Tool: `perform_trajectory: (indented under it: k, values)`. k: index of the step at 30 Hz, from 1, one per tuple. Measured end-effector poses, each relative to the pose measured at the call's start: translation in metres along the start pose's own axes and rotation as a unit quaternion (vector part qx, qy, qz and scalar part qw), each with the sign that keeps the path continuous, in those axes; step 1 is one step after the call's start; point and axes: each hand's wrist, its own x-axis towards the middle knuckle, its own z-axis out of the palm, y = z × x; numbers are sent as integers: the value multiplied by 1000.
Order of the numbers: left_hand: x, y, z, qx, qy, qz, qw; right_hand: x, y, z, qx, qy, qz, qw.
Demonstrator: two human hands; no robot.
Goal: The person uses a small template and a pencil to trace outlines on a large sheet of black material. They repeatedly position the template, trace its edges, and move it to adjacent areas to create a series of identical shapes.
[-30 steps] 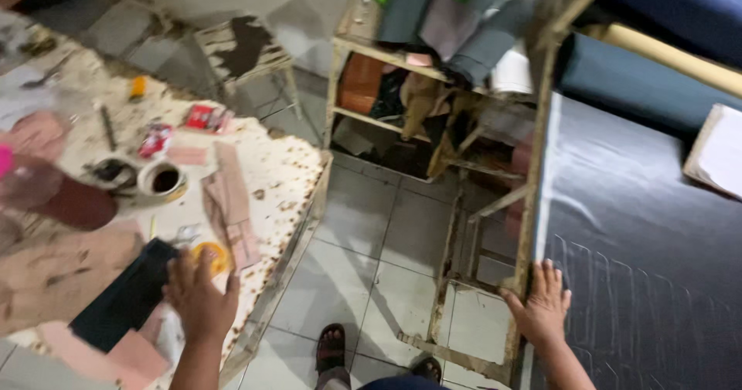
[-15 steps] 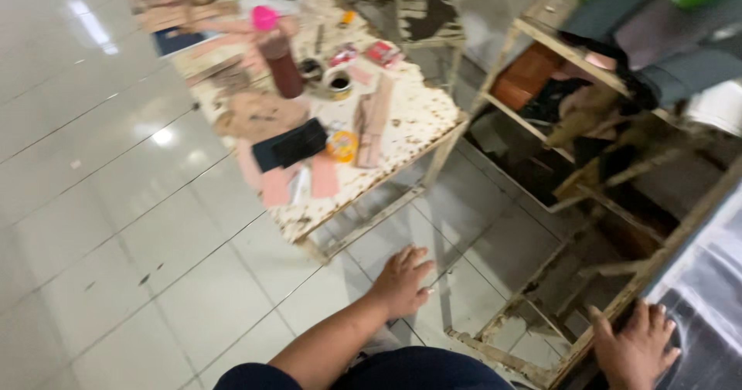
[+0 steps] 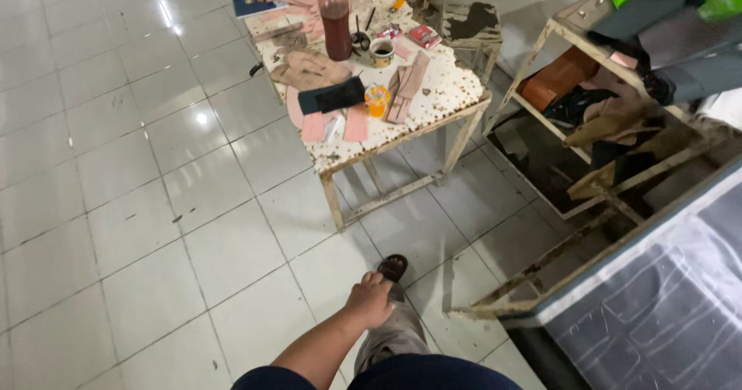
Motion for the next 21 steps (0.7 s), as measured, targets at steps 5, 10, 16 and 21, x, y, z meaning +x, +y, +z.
perform_trajectory:
  k: [5,10,16,21]
  values:
    - [-34,41,32,-4,57,74,996,-55,18,-55,-11,4,8,1000]
    - [-38,105,47,0,102,219,970,-81,71,-107,-19,14,15,1000]
    - [-15,199,67,103,41,358,927,-76,89,-104,-36,18,24,999]
    - [15,242,87,137,6,410,902,-91,93,-116,-53,21,34,998]
